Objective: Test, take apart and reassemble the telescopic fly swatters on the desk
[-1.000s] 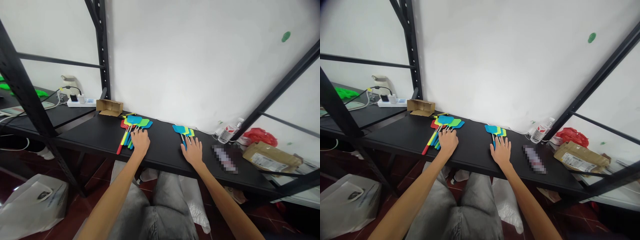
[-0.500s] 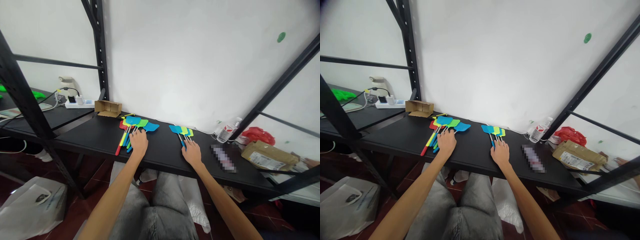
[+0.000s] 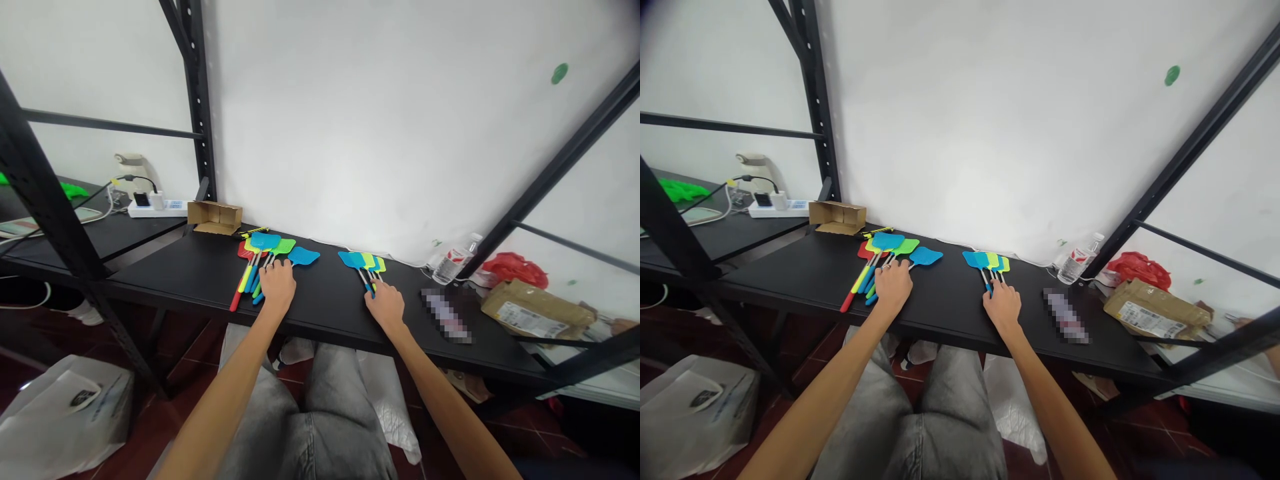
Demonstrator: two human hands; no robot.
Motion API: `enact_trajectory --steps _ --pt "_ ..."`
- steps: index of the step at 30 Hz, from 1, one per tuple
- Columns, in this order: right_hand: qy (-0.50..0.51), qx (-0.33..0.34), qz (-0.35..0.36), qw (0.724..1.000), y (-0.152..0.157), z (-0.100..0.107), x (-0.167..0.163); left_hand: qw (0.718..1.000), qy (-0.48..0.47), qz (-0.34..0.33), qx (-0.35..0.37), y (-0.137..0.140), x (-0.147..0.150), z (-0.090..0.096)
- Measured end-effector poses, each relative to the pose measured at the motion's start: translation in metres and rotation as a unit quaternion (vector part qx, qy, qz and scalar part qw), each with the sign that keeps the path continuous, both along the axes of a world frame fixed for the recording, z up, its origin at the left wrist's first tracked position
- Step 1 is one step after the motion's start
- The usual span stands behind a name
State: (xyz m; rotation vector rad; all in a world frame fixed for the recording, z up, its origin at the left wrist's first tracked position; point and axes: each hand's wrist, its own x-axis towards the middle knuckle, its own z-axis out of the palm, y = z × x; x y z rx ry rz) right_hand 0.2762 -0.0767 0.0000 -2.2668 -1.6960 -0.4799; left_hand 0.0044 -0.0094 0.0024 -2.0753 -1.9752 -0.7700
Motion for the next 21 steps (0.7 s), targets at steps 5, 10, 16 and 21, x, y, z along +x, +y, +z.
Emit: enact_trajectory --steps 5,10,16,21 --pt "0.003 -0.008 -0.016 1.0 0.0003 0.0011 -0.0013 1.0 0.005 0.0 -0.007 -0.0002 0.0003 0.0011" --pt "0.007 -0.014 -0.027 1.0 0.0001 0.0026 -0.0014 1.0 -0.01 -0.005 -0.006 0.0012 0.0002 -0.0005" --pt "0.011 0.003 -0.024 1.0 -0.0008 0.0034 -0.0019 1.0 -0.006 -0.01 -0.012 0.0024 0.0001 -0.0006" --pt "0.02 0.024 -0.01 0.999 -0.0023 0.0045 -0.0037 0.999 -0.001 -0.031 0.011 0.0031 0.0004 -0.0011"
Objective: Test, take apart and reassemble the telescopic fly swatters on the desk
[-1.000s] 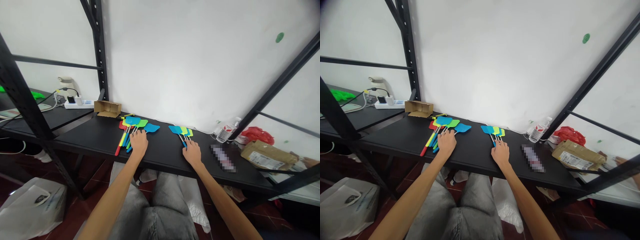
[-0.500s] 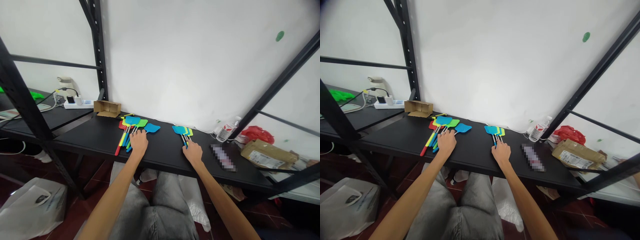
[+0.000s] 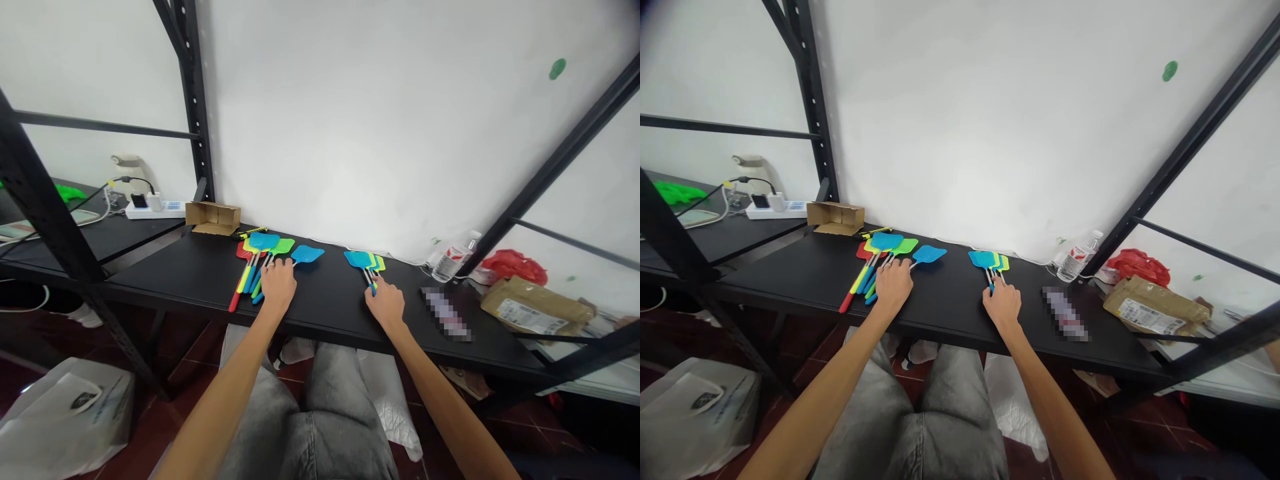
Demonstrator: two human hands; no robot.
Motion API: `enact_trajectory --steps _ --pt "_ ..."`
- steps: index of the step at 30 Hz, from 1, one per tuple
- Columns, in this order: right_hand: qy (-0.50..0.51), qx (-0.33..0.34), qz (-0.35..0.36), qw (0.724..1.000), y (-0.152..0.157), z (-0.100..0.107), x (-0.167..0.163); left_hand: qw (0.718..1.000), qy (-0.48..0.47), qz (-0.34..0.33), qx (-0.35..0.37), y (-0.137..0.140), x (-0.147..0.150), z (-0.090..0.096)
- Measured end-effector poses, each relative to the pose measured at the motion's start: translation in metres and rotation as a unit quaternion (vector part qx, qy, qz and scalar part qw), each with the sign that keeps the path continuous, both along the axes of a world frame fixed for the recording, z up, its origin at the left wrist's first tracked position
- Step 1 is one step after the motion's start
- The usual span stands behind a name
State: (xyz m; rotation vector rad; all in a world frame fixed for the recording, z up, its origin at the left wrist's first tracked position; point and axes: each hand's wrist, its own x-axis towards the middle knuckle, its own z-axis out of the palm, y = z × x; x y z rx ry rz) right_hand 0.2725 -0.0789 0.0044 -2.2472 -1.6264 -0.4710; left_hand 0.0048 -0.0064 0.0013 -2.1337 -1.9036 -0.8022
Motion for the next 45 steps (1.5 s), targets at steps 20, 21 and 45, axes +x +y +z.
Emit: enact_trajectory --steps 20,21,45 --pt "0.471 0.093 0.332 0.812 0.029 -0.012 -0.053 0.991 0.027 -0.119 0.049 -0.013 0.007 0.012" --pt "0.538 0.076 0.338 0.769 0.036 -0.012 -0.062 0.99 0.024 -0.133 0.052 -0.014 0.007 0.013" --pt "0.795 0.14 0.314 0.499 0.078 -0.007 -0.108 0.976 -0.02 -0.216 0.02 -0.008 0.009 0.01"
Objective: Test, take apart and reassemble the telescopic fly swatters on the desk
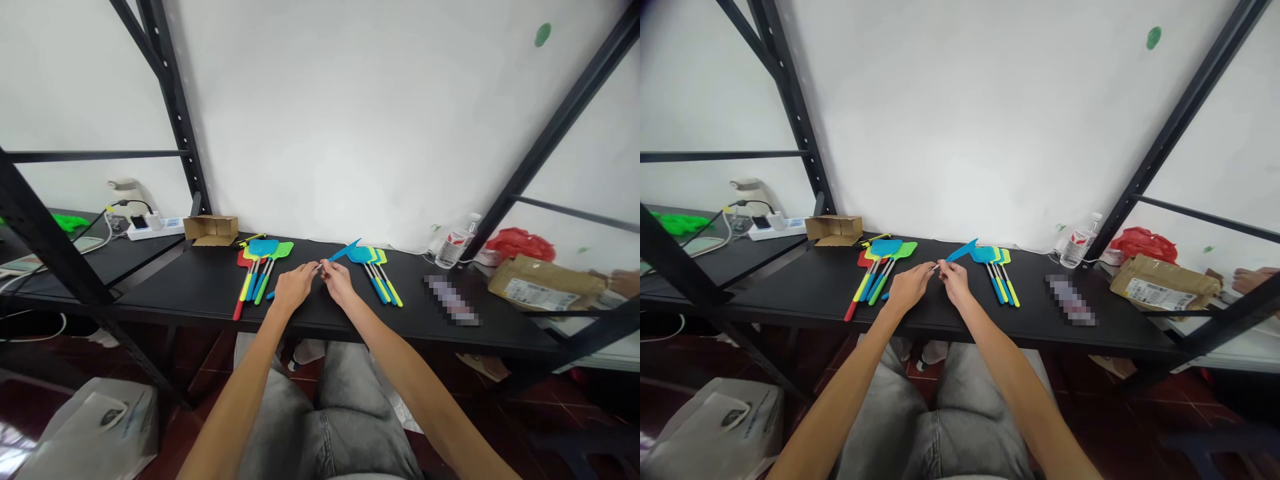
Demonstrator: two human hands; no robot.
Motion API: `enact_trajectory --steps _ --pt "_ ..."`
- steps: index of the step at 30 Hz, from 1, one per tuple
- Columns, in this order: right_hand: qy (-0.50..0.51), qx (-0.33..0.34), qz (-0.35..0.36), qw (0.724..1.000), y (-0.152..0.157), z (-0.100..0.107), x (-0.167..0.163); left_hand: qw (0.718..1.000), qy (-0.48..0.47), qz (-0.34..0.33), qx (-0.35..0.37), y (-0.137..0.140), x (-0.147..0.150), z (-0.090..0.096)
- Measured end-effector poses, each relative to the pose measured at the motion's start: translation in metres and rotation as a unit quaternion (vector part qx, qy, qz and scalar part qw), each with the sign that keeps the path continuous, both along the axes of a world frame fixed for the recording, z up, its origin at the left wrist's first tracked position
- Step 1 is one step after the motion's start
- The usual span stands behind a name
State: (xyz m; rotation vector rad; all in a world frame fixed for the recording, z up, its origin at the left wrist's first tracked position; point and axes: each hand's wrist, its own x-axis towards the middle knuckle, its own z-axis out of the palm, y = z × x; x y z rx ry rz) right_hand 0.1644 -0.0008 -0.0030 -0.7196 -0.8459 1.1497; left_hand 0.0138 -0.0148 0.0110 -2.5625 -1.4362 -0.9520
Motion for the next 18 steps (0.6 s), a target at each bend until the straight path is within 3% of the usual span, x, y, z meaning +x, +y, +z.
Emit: enact_trajectory --steps 18 --pt "-0.017 0.007 -0.072 0.997 0.015 -0.001 0.01 0.999 0.024 0.031 -0.013 -0.002 0.004 0.004"
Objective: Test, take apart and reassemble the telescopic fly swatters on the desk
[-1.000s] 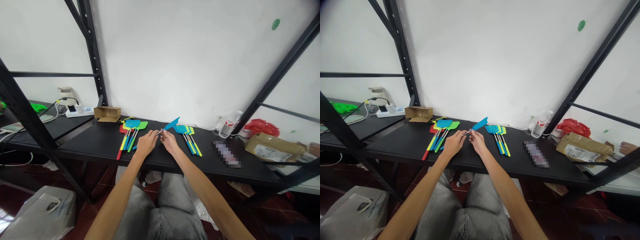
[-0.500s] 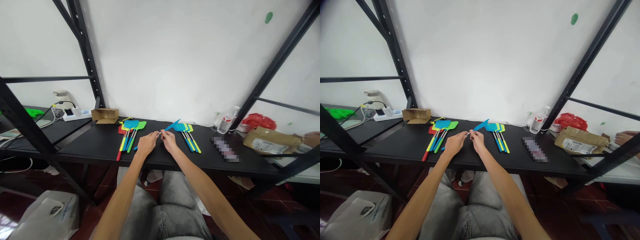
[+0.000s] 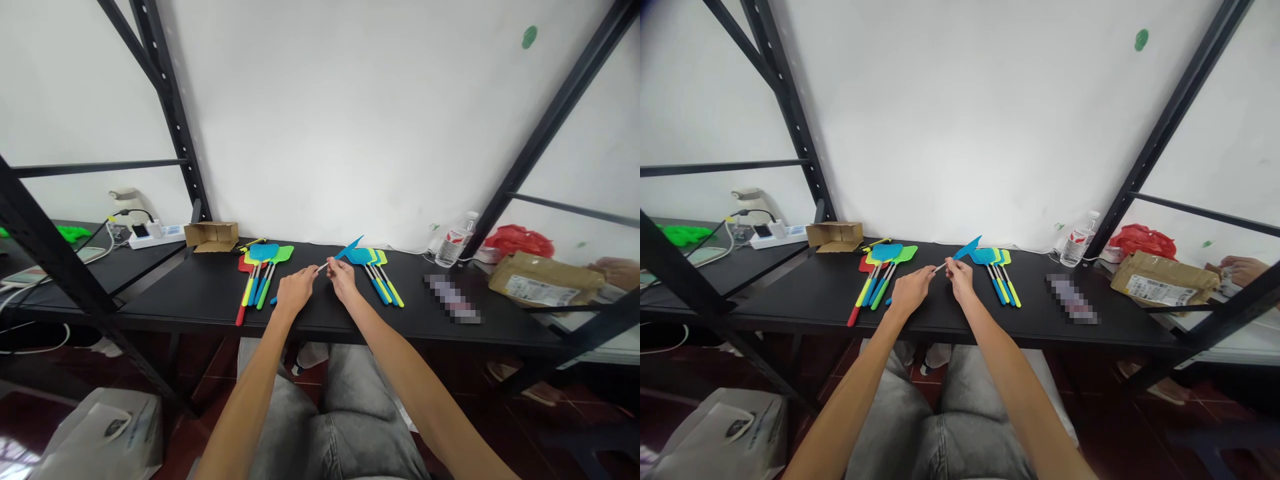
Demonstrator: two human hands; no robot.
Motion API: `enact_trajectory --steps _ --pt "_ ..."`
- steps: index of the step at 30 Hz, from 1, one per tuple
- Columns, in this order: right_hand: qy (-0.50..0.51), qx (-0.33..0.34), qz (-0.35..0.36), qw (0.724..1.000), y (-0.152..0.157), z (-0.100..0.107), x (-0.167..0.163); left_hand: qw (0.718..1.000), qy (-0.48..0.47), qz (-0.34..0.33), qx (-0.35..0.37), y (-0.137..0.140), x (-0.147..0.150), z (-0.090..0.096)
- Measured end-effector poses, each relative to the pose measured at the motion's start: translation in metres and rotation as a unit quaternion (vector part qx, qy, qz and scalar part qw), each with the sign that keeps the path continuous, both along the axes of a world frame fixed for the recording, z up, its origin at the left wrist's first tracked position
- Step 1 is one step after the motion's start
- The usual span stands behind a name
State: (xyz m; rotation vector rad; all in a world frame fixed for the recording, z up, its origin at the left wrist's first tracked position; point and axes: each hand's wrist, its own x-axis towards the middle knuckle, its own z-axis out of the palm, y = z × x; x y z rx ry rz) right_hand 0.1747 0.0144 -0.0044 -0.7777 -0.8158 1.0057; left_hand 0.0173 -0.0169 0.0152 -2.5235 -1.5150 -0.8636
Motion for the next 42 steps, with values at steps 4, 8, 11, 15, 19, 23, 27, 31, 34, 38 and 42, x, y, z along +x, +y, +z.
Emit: enact_trajectory --steps 4,8,11,15,19,23,27,31,34,38,42 --pt "0.006 -0.008 -0.023 1.0 0.01 -0.002 0.001 1.0 -0.001 0.008 -0.007 -0.001 -0.001 0.001" --pt "0.029 -0.008 -0.029 0.999 0.023 -0.002 0.002 1.0 -0.008 0.024 -0.001 0.0 -0.002 0.0" --pt "0.074 -0.011 -0.043 0.996 0.033 -0.001 0.003 0.999 -0.008 0.039 -0.009 -0.001 -0.003 -0.001" --pt "0.116 -0.013 -0.067 0.991 0.043 0.001 0.009 0.998 -0.002 0.053 -0.019 -0.003 -0.004 0.0" --pt "0.132 -0.016 -0.09 0.987 0.047 0.001 0.018 0.998 0.009 0.052 -0.021 -0.003 -0.003 0.001" --pt "0.175 -0.015 -0.113 0.978 0.048 0.001 0.027 0.998 0.013 0.06 -0.01 -0.002 -0.002 0.001" --pt "0.183 -0.006 -0.131 0.974 0.047 0.002 0.03 0.996 0.011 0.081 0.021 -0.001 -0.003 0.001" --pt "0.176 -0.001 -0.122 0.977 0.044 0.004 0.028 0.996 0.007 0.087 0.038 0.0 -0.006 0.002" --pt "0.166 0.008 -0.088 0.982 0.039 0.005 0.023 0.997 0.004 0.073 0.036 0.0 -0.007 0.002" --pt "-0.008 0.022 -0.017 1.0 0.028 0.002 0.007 0.998 0.007 0.054 0.04 -0.002 -0.006 0.003" --pt "-0.193 0.05 0.088 0.976 0.015 0.0 -0.008 0.997 0.016 0.062 0.038 -0.006 -0.005 0.005"
